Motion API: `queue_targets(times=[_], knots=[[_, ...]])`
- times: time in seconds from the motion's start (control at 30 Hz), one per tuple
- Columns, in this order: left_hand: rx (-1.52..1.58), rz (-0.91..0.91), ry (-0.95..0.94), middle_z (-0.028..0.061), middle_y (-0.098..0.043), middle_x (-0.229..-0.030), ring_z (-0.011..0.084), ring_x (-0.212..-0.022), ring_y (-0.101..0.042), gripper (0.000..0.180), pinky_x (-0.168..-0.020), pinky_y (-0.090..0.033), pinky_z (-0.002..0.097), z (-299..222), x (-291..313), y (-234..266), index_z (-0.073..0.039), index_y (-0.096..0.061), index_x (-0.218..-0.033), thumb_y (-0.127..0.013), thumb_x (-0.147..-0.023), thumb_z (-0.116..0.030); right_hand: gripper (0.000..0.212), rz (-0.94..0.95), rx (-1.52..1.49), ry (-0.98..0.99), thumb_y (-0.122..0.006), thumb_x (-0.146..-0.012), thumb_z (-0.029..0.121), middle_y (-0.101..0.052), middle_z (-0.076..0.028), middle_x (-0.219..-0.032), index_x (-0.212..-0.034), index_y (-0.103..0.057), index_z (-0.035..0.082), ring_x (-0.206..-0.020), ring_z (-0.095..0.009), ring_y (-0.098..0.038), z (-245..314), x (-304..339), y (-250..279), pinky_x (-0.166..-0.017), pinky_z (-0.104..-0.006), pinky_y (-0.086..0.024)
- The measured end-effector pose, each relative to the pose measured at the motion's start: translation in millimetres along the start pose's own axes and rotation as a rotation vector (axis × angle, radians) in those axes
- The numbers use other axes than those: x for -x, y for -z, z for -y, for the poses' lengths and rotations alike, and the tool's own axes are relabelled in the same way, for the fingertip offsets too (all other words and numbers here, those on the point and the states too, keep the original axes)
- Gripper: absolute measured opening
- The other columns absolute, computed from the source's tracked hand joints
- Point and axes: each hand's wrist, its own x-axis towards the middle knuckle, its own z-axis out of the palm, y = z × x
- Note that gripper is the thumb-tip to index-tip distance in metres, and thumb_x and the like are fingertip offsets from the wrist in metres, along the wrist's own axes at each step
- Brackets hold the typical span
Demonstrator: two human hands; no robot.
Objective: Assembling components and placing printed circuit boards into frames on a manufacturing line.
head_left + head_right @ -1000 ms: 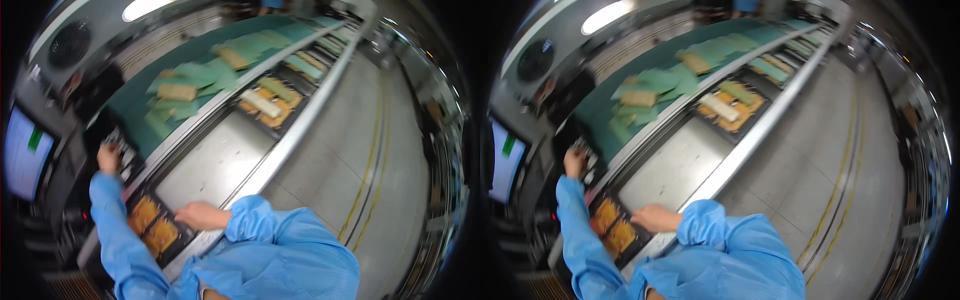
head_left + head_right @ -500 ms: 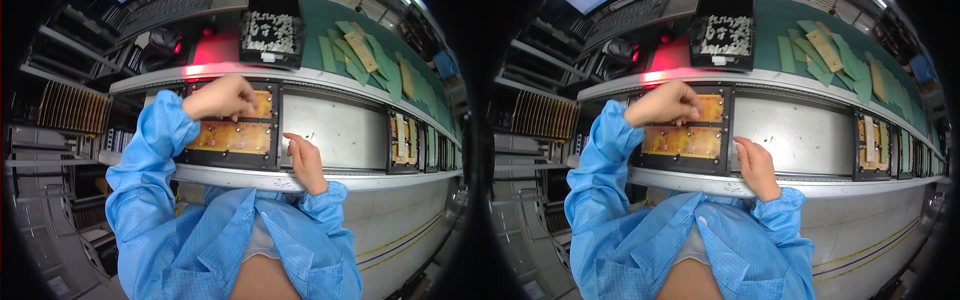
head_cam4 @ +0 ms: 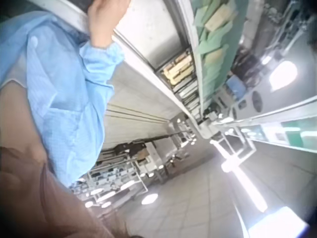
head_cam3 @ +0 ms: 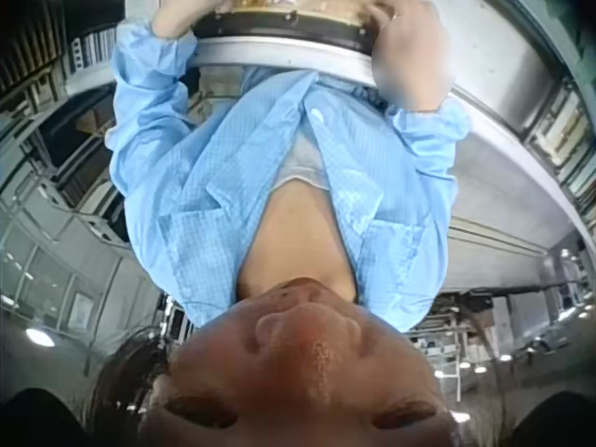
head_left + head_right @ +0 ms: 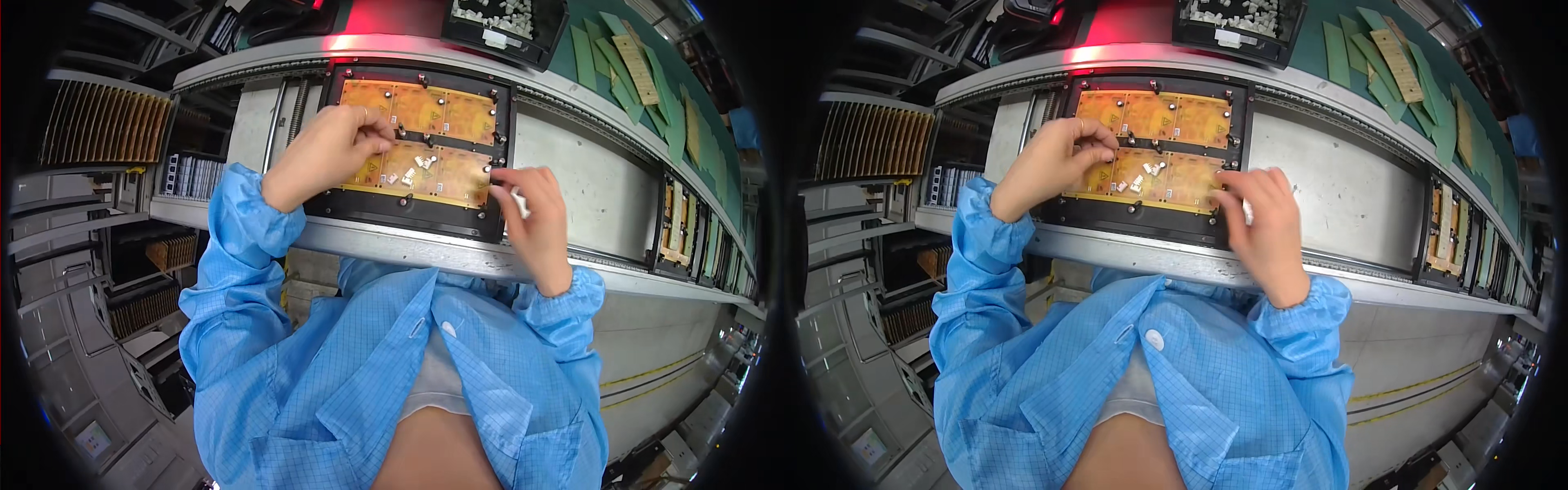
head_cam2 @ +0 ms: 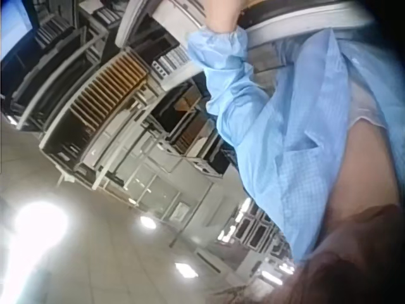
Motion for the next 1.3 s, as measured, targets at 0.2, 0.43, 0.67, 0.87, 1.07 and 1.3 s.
queue_targets(times=[0.2,0.43,0.67,0.87,1.07,1.3], knots=[[-0.293,0.006,-0.195,0.0157,-0.068,-0.086,0.0328,-0.086,-0.065,0.023,-0.082,-0.05,0.0412,5,21,-25,0.001,-0.069,-0.091,-0.078,-0.075,-0.012,0.023,0.137,0.074,0.148,-0.072,-0.08,0.004,-0.061,-0.01,-0.095,-0.101,-0.066,0.004,-0.091,-0.032,-0.056,18,-35,-46,-0.079,-0.0397,-0.049],[-0.27,-0.059,-0.266,0.0141,-0.067,-0.089,0.0298,-0.087,-0.064,0.016,-0.079,-0.052,0.038,21,27,-24,0.0,-0.065,-0.089,-0.075,-0.077,-0.004,0.021,0.13,-0.088,0.126,-0.074,-0.081,0.001,-0.059,-0.011,-0.092,-0.099,-0.062,0.002,-0.083,-0.03,-0.06,9,-33,-53,-0.072,-0.0364,-0.051],[-0.154,-0.132,-0.153,0.0205,-0.07,-0.088,0.0354,-0.085,-0.069,0.017,-0.079,-0.054,0.0412,27,-28,18,0.002,-0.073,-0.097,-0.065,-0.083,-0.006,0.01,0.357,-0.162,-0.044,-0.07,-0.086,0.002,-0.064,-0.012,-0.087,-0.095,-0.067,0.0,-0.069,-0.025,-0.063,9,-32,-20,-0.064,-0.0324,-0.052],[-0.23,-0.178,-0.297,0.0193,-0.07,-0.091,0.0363,-0.09,-0.067,0.017,-0.083,-0.053,0.0426,39,-82,-3,0.001,-0.073,-0.096,-0.066,-0.084,-0.008,0.007,0.286,-0.111,0.02,-0.069,-0.085,0.002,-0.062,-0.014,-0.082,-0.092,-0.067,0.0,-0.071,-0.032,-0.063,7,-56,-18,-0.069,-0.0354,-0.052],[-0.225,-0.161,-0.279,0.0153,-0.071,-0.093,0.0309,-0.096,-0.066,0.013,-0.088,-0.053,0.039,37,-88,-9,-0.001,-0.074,-0.093,-0.067,-0.084,-0.008,0.011,0.182,-0.195,-0.176,-0.062,-0.095,0.004,-0.067,-0.006,-0.088,-0.103,-0.067,-0.002,-0.074,-0.011,-0.059,-23,-77,-10,-0.069,-0.028,-0.05],[-0.202,-0.156,-0.374,0.0142,-0.071,-0.092,0.0302,-0.094,-0.066,0.013,-0.087,-0.053,0.0388,53,-96,-10,-0.002,-0.073,-0.094,-0.068,-0.084,-0.008,0.013,0.171,-0.147,-0.281,-0.06,-0.096,0.003,-0.065,-0.004,-0.089,-0.105,-0.069,-0.001,-0.08,-0.009,-0.056,-35,-80,-3,-0.073,-0.0244,-0.048]])
